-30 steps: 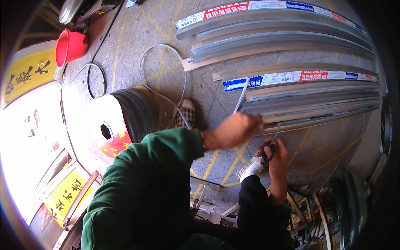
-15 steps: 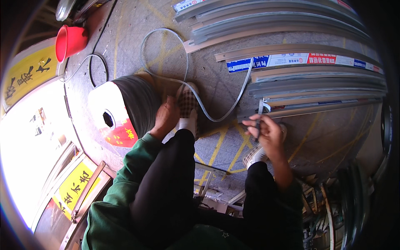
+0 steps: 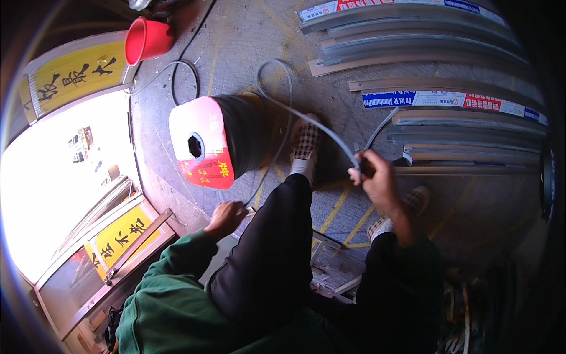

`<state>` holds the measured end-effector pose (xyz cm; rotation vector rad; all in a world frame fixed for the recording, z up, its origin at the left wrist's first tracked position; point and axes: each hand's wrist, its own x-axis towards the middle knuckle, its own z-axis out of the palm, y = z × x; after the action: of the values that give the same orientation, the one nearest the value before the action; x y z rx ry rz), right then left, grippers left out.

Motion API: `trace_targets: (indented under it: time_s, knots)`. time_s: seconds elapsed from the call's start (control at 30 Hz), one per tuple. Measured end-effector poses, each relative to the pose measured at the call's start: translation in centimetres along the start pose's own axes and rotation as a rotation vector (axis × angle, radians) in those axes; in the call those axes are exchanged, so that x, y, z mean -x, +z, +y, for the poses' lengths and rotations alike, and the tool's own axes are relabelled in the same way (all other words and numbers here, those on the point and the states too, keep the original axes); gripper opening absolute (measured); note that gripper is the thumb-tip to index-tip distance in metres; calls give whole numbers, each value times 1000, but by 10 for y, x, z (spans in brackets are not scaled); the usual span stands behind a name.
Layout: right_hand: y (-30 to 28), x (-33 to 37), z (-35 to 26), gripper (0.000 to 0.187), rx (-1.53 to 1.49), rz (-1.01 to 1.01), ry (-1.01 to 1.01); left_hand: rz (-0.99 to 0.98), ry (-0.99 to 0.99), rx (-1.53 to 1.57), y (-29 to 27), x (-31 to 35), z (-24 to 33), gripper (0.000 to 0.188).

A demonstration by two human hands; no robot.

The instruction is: The person sits on the floor and repeatedly cuts lengths of white cable using scissors. They measure the cable against a stack of aluminum profiles, cut it, and then repeat the process with the remaining cable.

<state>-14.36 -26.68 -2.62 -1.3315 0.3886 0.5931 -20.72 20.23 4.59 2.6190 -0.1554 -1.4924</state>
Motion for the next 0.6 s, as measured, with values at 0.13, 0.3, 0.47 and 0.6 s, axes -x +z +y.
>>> trace_targets:
  time_s: [0.13, 0.3, 0.47, 0.6]
  knots:
    - [-42, 27, -49, 25, -132, 173, -246, 321, -332, 173, -77, 81, -105, 27]
    - [-75, 59, -79, 26, -135, 428, -429, 1151, -235, -15, -266, 90, -40, 24]
    - [-107, 92, -72, 25, -57, 841, -511, 682, 382, 491, -259, 95, 152, 39]
    - [-128, 107, -58, 23, -159, 1097, -537, 133, -26, 1007, -161, 90, 129, 50]
